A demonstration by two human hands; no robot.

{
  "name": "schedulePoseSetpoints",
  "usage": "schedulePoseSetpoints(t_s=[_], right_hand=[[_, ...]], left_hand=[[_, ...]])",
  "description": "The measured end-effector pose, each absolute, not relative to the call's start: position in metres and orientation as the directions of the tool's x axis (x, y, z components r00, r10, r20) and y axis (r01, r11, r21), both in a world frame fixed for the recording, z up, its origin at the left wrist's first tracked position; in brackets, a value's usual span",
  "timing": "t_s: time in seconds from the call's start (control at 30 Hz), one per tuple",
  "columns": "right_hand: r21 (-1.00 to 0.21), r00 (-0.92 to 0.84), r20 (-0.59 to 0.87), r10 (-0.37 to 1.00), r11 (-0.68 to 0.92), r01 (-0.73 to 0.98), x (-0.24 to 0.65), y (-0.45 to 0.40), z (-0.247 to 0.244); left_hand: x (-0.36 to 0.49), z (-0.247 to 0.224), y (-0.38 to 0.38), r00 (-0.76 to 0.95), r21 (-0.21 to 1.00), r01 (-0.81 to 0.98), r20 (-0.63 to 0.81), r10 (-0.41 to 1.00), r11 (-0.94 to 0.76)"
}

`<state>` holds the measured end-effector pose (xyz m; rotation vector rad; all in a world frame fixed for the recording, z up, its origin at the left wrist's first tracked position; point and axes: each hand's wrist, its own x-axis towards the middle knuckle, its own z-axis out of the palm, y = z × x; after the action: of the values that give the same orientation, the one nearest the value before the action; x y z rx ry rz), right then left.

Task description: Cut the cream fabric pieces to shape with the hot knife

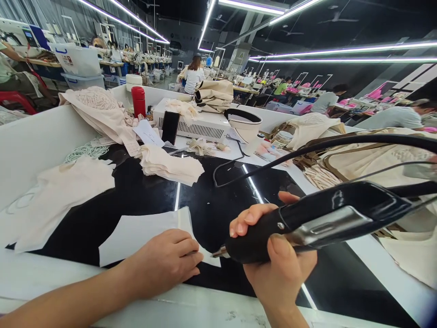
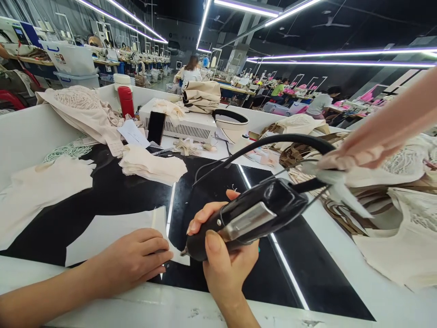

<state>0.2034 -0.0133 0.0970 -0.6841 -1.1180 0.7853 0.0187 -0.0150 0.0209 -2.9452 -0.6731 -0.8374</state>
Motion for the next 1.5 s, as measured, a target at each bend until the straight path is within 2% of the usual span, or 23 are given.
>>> schedulePoseSetpoints(t_s=[0.43, 0.87, 0.93, 1.07, 1.13, 1.4, 1.5], right_hand=[[-0.809, 0.174, 0.513, 0.840, 0.542, -0.229, 0.196, -0.019, 0.088], [-0.796, 0.229, 0.523, 0.821, 0.566, -0.213, 0.206, -0.023, 0.092], [-0.794, 0.220, 0.529, 0.820, 0.569, -0.214, 0.206, -0.023, 0.090], [-0.789, 0.207, 0.540, 0.816, 0.576, -0.212, 0.207, -0.020, 0.088], [-0.791, 0.206, 0.548, 0.811, 0.583, -0.189, 0.209, -0.017, 0.087], [-0.784, 0.266, 0.564, 0.781, 0.608, -0.122, 0.223, 0.010, 0.080], [-0.778, 0.254, 0.575, 0.778, 0.616, -0.125, 0.224, 0.019, 0.080]], left_hand=[[0.020, 0.022, -0.014, 0.766, 0.104, 0.395, 0.511, 0.390, -0.913], [0.019, 0.018, -0.014, 0.771, 0.110, 0.395, 0.500, 0.395, -0.912], [0.018, 0.020, -0.015, 0.760, 0.155, 0.388, 0.503, 0.411, -0.908], [0.009, 0.029, -0.013, 0.699, 0.343, 0.387, 0.496, 0.515, -0.856], [0.002, 0.033, -0.007, 0.669, 0.392, 0.397, 0.495, 0.554, -0.830], [-0.012, 0.028, 0.005, 0.707, 0.281, 0.479, 0.438, 0.555, -0.832], [-0.012, 0.030, -0.006, 0.707, 0.307, 0.528, 0.358, 0.610, -0.792]])
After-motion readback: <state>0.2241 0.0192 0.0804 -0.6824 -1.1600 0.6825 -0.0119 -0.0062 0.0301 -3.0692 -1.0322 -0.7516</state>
